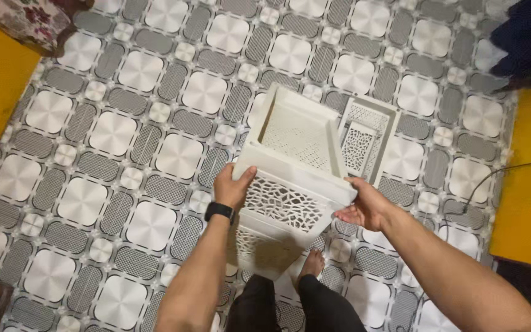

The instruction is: The person assembles white plastic trays by hand, interlocking multiple pieces together on a tiled floor. They repeatedly pick up, align, and snap the trays into a stacked configuration.

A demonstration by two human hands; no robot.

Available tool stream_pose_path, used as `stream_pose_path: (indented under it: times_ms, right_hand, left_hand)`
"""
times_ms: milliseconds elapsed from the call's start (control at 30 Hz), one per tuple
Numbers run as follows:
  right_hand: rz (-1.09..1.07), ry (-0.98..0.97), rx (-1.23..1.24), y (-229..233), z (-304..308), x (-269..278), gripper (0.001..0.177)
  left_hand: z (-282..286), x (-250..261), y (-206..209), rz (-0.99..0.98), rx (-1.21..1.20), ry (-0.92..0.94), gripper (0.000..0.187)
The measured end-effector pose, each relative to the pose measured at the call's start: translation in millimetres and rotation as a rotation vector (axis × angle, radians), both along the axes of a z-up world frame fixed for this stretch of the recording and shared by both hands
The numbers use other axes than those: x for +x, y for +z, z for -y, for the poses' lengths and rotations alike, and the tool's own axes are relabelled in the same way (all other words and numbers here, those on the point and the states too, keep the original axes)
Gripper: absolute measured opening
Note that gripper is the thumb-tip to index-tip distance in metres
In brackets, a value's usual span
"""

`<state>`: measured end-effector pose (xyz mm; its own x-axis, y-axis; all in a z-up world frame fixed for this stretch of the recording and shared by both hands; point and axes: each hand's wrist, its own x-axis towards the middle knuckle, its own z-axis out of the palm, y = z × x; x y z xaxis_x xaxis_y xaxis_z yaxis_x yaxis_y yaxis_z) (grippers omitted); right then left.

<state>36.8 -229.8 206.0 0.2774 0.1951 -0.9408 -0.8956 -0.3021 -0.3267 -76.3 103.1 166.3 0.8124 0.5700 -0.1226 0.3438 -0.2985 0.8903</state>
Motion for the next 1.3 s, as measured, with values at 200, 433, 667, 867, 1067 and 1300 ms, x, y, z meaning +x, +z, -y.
stream_pose_path:
  times_ms: [200,433,667,867,1067,1300]
  right_hand:
    - [0.186,0.102,0.081,40.3,26.2,4.9,0.093]
    - [0.931,0.381,-0.173,125.2,27.2,-17.8,0.076]
    - [1.359,0.516,0.065,241.6,-36.9,-49.7,0.091]
    - [1.293,0.436,0.148,274.8,-23.9,-56.6,0.067]
    - [1.33,0.363,0.254,262.0,-2.7,-57.1,0.059]
    - [1.335,0.313,0.232,243.0,14.6,-53.9,0.055]
  left_hand:
    - [1.4,25.3,114.3,-0.07,0.283,-0.101,0.061]
    - [27.8,13.2,229.5,-0.092,0.46,-0.284,0.068]
    - [71.4,-1.5,314.3,-0.079,0.599,-0.424,0.069]
    - [80.5,-6.9,332.9,0.014,0.583,-0.479,0.071]
    - [47.1,-44.9,325.9,-0.116,0.734,-0.56,0.08]
    - [42.9,-63.9,290.7,-0.297,0.59,-0.464,0.098]
